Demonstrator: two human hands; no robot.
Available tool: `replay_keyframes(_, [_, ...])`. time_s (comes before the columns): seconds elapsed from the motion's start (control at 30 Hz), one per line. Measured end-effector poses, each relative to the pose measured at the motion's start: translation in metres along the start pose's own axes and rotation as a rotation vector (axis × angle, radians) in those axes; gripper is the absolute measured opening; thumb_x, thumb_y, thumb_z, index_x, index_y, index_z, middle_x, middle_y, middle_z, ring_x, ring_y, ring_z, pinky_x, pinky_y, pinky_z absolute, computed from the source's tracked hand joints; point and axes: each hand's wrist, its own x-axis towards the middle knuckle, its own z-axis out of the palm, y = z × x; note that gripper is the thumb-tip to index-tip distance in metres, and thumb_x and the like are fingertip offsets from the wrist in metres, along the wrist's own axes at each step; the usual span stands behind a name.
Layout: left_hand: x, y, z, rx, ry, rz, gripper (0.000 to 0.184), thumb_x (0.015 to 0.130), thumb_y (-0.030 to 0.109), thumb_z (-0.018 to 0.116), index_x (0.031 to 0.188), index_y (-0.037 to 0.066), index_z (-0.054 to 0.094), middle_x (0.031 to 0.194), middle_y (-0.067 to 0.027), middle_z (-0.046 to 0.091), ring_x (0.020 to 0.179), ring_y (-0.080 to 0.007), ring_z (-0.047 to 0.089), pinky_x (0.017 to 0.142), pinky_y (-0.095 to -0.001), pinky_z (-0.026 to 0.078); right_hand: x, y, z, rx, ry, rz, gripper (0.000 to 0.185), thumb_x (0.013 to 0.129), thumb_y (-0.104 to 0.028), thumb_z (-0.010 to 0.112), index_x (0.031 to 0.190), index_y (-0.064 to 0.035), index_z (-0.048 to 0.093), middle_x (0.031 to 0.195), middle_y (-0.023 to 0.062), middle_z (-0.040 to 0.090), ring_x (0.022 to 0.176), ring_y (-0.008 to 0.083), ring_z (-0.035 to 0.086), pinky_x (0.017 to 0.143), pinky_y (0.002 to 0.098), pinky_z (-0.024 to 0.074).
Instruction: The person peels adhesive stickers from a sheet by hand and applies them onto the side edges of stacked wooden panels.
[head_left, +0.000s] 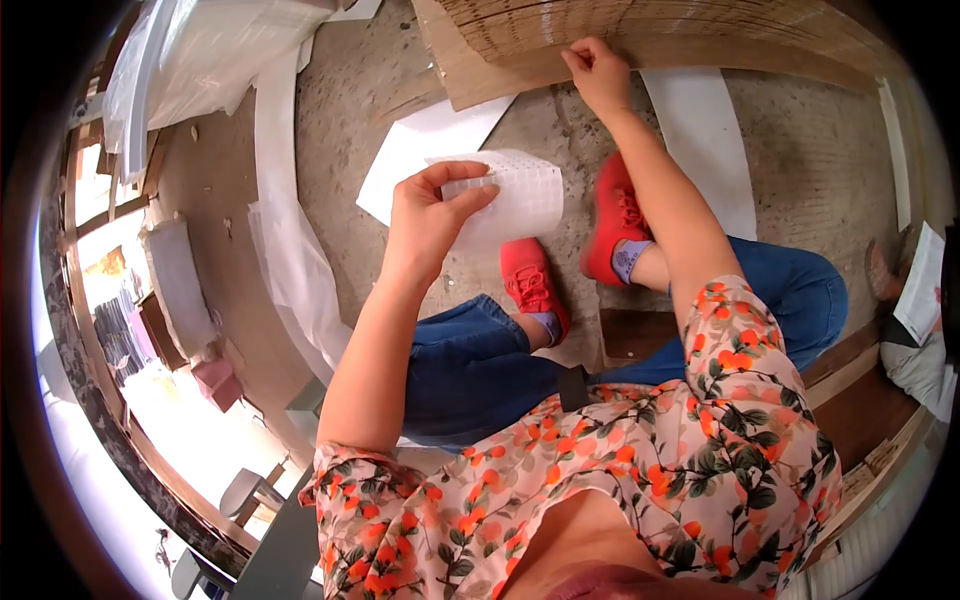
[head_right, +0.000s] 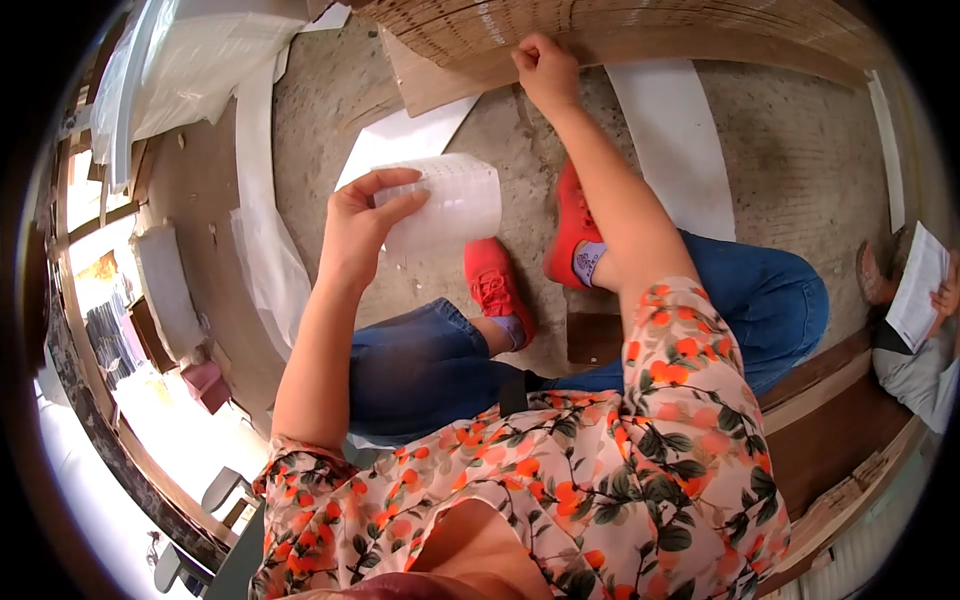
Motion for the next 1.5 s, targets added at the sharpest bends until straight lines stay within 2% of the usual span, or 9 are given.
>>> replay_keyframes(0.17, [0.003,-0.002,-0.002,-0.042,0.044,0.003,0.023,0.073,0.001,0.071,0.095,-0.002,0.066,0.084,-0.0096,0.066,0.071,-0.0145,0.062,0.064,-0.0255,0.051,-0.041,-0.097,-0.067,0.413,-0.783,0.385,0.02,0.079,-0.021,0.07,0.092,-0.0066,0.068,0.082,0.0031,0.067,0.076,0.011,0.059,0.07,0.0271,0.0477])
replay_keyframes(0.2, [0.003,-0.003,-0.002,-0.056,0.051,0.001,0.023,0.073,0.001,0.071,0.095,-0.002,0.066,0.084,-0.0099,0.066,0.071,-0.0146,0.063,0.064,-0.0255,0.051,-0.048,-0.101,-0.071,0.399,-0.829,0.287,0.02,0.08,-0.019,0.069,0.093,-0.005,0.068,0.083,0.0025,0.065,0.076,0.0109,0.058,0.07,0.0264,0.047])
replay_keyframes(0.4, [0.002,-0.003,-0.001,-0.032,0.074,0.029,0.025,0.072,0.001,0.071,0.097,-0.003,0.065,0.086,-0.0108,0.066,0.073,-0.0147,0.063,0.065,-0.0257,0.051,-0.061,-0.121,-0.088,0.159,-0.945,-0.056,0.017,0.08,-0.014,0.066,0.093,-0.0033,0.067,0.086,0.005,0.061,0.079,0.0154,0.058,0.072,0.0276,0.0463])
replay_keyframes(0.7, [0.002,-0.005,-0.003,-0.02,0.083,0.007,0.027,0.073,0.001,0.071,0.099,-0.003,0.065,0.084,-0.0113,0.066,0.07,-0.0147,0.063,0.064,-0.025,0.051,-0.068,-0.129,-0.086,-0.006,-0.899,-0.158,0.013,0.08,-0.014,0.063,0.086,-0.0021,0.063,0.083,0.0043,0.062,0.075,0.0144,0.058,0.066,0.0285,0.0466])
replay_keyframes(0.83, [0.003,-0.009,-0.005,-0.011,0.109,0.017,0.027,0.073,0.002,0.071,0.099,-0.004,0.065,0.084,-0.0115,0.066,0.07,-0.0145,0.063,0.064,-0.0248,0.05,-0.047,-0.079,-0.048,0.246,-0.575,0.134,0.013,0.084,-0.017,0.063,0.087,-0.0051,0.064,0.078,0.0006,0.064,0.072,0.0075,0.056,0.067,0.0248,0.0461])
replay_keyframes(0.87, [0.001,-0.008,-0.005,-0.001,0.103,0.008,0.028,0.073,0.002,0.071,0.1,-0.005,0.065,0.084,-0.0115,0.066,0.071,-0.0144,0.063,0.064,-0.0247,0.05,-0.038,-0.058,-0.03,0.218,-0.279,-0.002,0.013,0.081,-0.017,0.063,0.083,-0.005,0.064,0.077,0.0055,0.066,0.069,0.0128,0.061,0.063,0.0267,0.0475])
replay_keyframes(1.0, [-0.001,-0.008,-0.004,0.026,0.078,0.007,0.029,0.074,0.004,0.071,0.101,-0.005,0.065,0.084,-0.0115,0.066,0.071,-0.0138,0.062,0.064,-0.0245,0.05,-0.001,0.003,0.009,-0.241,0.046,-0.224,0.006,0.075,-0.021,0.064,0.078,-0.0153,0.066,0.08,0.0009,0.064,0.084,0.0254,0.057,0.081,0.0421,0.0419])
replay_keyframes(1.13, [-0.004,0.0,-0.005,0.003,0.066,-0.006,0.029,0.074,0.004,0.072,0.101,-0.004,0.065,0.085,-0.0112,0.066,0.072,-0.0137,0.062,0.064,-0.0245,0.05,0.006,0.012,0.027,-0.386,0.161,-0.177,0.003,0.074,-0.023,0.065,0.073,-0.0203,0.065,0.084,-0.0029,0.062,0.095,0.0251,0.051,0.084,0.0456,0.0355])
replay_keyframes(1.5, [-0.014,0.005,0.003,-0.088,-0.012,0.0,0.024,0.075,0.001,0.071,0.098,-0.003,0.066,0.087,-0.0101,0.067,0.073,-0.0132,0.063,0.066,-0.0252,0.051,0.015,0.022,0.027,-0.366,0.335,-0.29,0.011,0.069,-0.026,0.072,0.065,-0.0206,0.063,0.074,-0.0019,0.06,0.083,0.0253,0.053,0.08,0.0453,0.0376])
